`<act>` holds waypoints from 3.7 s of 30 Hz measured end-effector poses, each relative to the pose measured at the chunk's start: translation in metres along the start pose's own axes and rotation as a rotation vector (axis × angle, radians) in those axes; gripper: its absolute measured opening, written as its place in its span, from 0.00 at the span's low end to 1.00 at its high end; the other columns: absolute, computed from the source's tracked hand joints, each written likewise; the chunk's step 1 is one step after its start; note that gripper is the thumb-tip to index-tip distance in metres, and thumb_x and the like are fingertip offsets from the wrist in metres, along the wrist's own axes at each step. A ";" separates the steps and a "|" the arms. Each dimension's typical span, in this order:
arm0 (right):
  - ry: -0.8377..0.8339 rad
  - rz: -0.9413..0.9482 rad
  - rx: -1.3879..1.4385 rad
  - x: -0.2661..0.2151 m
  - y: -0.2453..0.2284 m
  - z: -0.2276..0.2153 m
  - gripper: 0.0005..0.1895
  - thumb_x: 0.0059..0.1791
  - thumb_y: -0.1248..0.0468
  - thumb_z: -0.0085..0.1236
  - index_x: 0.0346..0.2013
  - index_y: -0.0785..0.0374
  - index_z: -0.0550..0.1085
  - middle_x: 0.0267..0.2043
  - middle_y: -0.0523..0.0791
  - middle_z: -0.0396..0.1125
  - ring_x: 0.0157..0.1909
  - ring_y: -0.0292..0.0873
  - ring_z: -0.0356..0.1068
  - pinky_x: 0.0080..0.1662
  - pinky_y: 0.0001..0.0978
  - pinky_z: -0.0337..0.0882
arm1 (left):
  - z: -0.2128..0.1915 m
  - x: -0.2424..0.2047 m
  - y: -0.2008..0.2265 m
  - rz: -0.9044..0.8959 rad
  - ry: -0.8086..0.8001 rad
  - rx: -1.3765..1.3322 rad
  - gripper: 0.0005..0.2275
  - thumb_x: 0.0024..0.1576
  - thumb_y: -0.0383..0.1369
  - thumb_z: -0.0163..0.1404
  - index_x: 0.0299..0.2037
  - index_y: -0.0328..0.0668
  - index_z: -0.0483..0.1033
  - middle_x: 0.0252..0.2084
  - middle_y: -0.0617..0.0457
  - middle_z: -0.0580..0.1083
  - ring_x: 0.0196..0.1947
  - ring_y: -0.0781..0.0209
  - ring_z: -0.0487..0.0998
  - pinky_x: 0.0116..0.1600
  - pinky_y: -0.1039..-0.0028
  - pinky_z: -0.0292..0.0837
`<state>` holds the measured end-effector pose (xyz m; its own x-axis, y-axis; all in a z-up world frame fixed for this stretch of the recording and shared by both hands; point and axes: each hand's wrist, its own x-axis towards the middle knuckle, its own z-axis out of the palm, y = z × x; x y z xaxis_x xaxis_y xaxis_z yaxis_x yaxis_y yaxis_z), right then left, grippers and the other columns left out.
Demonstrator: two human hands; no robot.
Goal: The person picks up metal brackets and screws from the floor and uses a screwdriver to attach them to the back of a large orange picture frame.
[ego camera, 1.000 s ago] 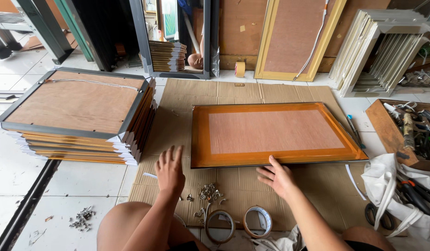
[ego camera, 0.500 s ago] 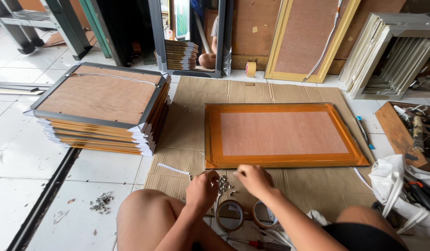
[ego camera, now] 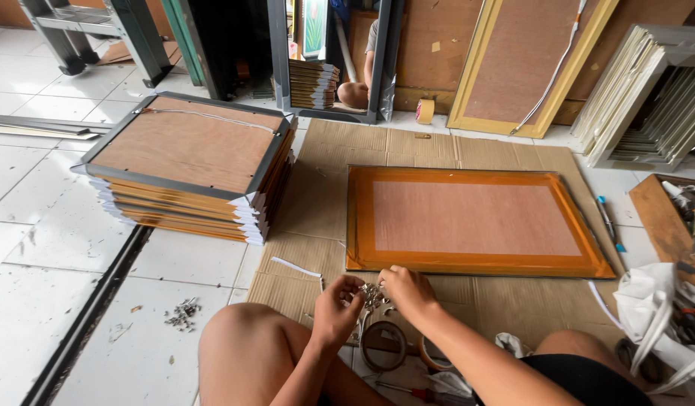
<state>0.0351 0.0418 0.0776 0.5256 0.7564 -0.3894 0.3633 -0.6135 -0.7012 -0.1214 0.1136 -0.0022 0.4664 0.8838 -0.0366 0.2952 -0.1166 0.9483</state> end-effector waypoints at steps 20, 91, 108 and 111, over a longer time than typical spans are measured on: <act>-0.079 0.147 0.546 0.003 0.048 -0.020 0.10 0.62 0.60 0.59 0.52 0.58 0.84 0.48 0.43 0.79 0.43 0.39 0.77 0.26 0.27 0.70 | 0.040 0.023 0.014 0.311 -0.057 0.102 0.04 0.61 0.31 0.60 0.43 0.51 0.87 0.42 0.60 0.84 0.30 0.62 0.85 0.38 0.72 0.82; -0.009 -0.372 -0.348 0.071 0.091 0.005 0.10 0.56 0.60 0.65 0.51 0.47 0.87 0.50 0.43 0.82 0.59 0.50 0.81 0.57 0.47 0.83 | 0.037 0.051 0.011 -0.253 0.030 0.182 0.07 0.55 0.39 0.59 0.38 0.58 0.90 0.37 0.55 0.87 0.37 0.47 0.89 0.46 0.58 0.78; -0.132 0.117 0.726 0.051 0.062 0.007 0.17 0.59 0.66 0.54 0.61 0.62 0.82 0.54 0.50 0.82 0.46 0.47 0.83 0.44 0.42 0.86 | 0.040 0.035 0.013 0.221 0.135 0.242 0.01 0.56 0.31 0.62 0.35 0.53 0.86 0.42 0.55 0.85 0.42 0.50 0.88 0.46 0.59 0.81; -0.232 0.184 0.938 0.047 0.060 -0.001 0.16 0.58 0.64 0.58 0.59 0.63 0.83 0.53 0.50 0.81 0.49 0.49 0.83 0.46 0.43 0.86 | 0.044 0.028 0.023 0.451 0.183 0.358 0.04 0.58 0.32 0.65 0.33 0.57 0.85 0.41 0.61 0.84 0.39 0.54 0.86 0.43 0.64 0.82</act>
<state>0.0825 0.0404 0.0179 0.3123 0.7544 -0.5774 -0.5197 -0.3731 -0.7686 -0.0648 0.1154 0.0043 0.4691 0.7717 0.4294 0.3788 -0.6150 0.6915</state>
